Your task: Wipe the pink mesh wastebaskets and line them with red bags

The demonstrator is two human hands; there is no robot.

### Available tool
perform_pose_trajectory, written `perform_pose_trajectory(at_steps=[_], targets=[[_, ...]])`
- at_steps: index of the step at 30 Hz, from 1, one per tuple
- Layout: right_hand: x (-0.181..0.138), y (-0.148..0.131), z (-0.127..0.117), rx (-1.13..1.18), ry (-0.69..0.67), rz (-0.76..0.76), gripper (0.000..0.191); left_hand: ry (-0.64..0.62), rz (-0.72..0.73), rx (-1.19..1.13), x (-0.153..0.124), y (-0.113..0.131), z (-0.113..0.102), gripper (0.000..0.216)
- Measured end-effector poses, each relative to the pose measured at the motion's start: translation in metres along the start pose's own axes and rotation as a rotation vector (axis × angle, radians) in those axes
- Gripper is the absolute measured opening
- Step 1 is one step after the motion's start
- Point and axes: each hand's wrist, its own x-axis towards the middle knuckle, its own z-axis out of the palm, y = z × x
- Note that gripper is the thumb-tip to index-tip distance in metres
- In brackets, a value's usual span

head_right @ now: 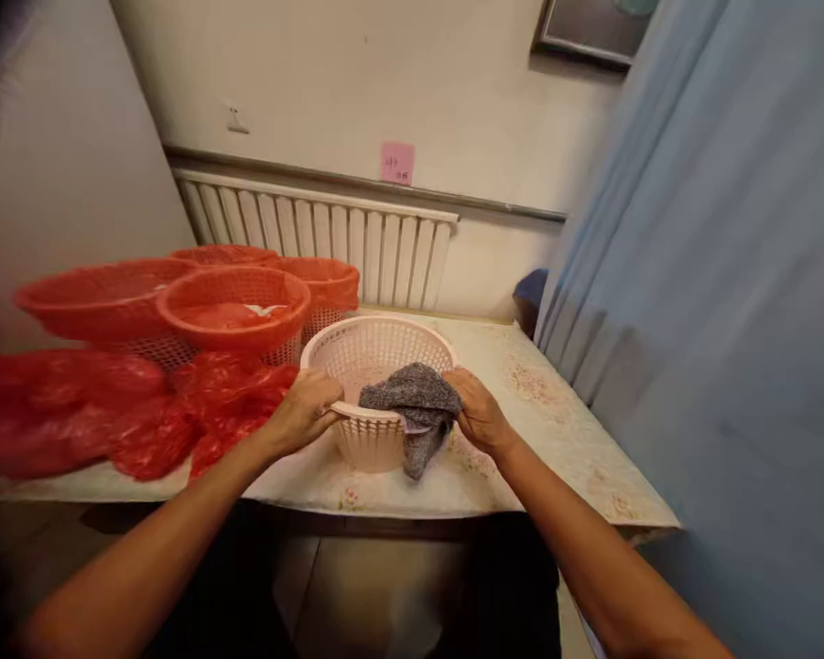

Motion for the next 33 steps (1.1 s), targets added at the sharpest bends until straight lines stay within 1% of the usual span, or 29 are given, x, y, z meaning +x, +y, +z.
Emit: perform_pose_trajectory(at_steps=[2,4,6,8,9,11,13,15,18,20,22,25,27,29,31,33], targets=[[0.0,-0.016,0.004,-0.03,0.032,0.046,0.038,0.003,-0.02,0.032,-0.002,0.004,-0.006,0.016],[0.002,-0.034,0.006,-0.049,0.06,0.095,0.043,0.005,-0.038,0.057,-0.002,0.015,-0.01,0.012],[0.009,-0.055,0.007,-0.062,0.092,0.155,0.055,-0.002,-0.045,0.073,-0.001,0.034,-0.01,0.008],[0.021,-0.078,0.006,-0.049,0.093,0.176,0.067,0.01,-0.057,0.074,0.002,0.057,-0.006,0.003],[0.027,-0.089,0.005,-0.036,0.073,0.165,0.07,0.025,-0.07,0.071,0.004,0.066,-0.003,0.001],[0.04,-0.107,0.005,-0.02,-0.007,0.128,0.07,0.043,-0.078,0.054,0.007,0.077,0.002,0.005],[0.049,-0.12,0.008,-0.045,-0.107,0.123,0.064,0.052,-0.074,0.024,0.009,0.075,0.006,0.01],[0.054,-0.126,0.011,-0.111,-0.192,0.152,0.057,0.051,-0.066,-0.006,0.009,0.063,0.009,0.011],[0.056,-0.123,0.015,-0.206,-0.262,0.165,0.044,0.027,-0.036,-0.032,0.006,0.038,0.009,0.011],[0.056,-0.113,0.014,-0.21,-0.287,0.127,0.038,0.012,-0.022,-0.044,0.004,0.023,0.009,0.014],[0.054,-0.098,0.008,-0.174,-0.289,0.078,0.035,0.002,-0.022,-0.061,0.004,0.012,0.01,0.016],[0.048,-0.067,-0.006,-0.108,-0.253,0.02,0.032,-0.007,-0.013,-0.087,0.01,-0.001,0.013,0.02],[0.04,-0.048,-0.015,-0.083,-0.228,0.012,0.03,-0.013,0.011,-0.099,0.017,-0.007,0.015,0.022],[0.031,-0.035,-0.022,-0.074,-0.21,0.036,0.029,-0.019,0.035,-0.106,0.023,-0.01,0.014,0.022],[0.024,-0.033,-0.024,-0.081,-0.189,0.082,0.029,-0.02,0.048,-0.096,0.026,-0.008,0.011,0.021],[0.022,-0.043,-0.018,-0.092,-0.154,0.123,0.028,-0.021,0.05,-0.068,0.025,0.001,0.007,0.017]])
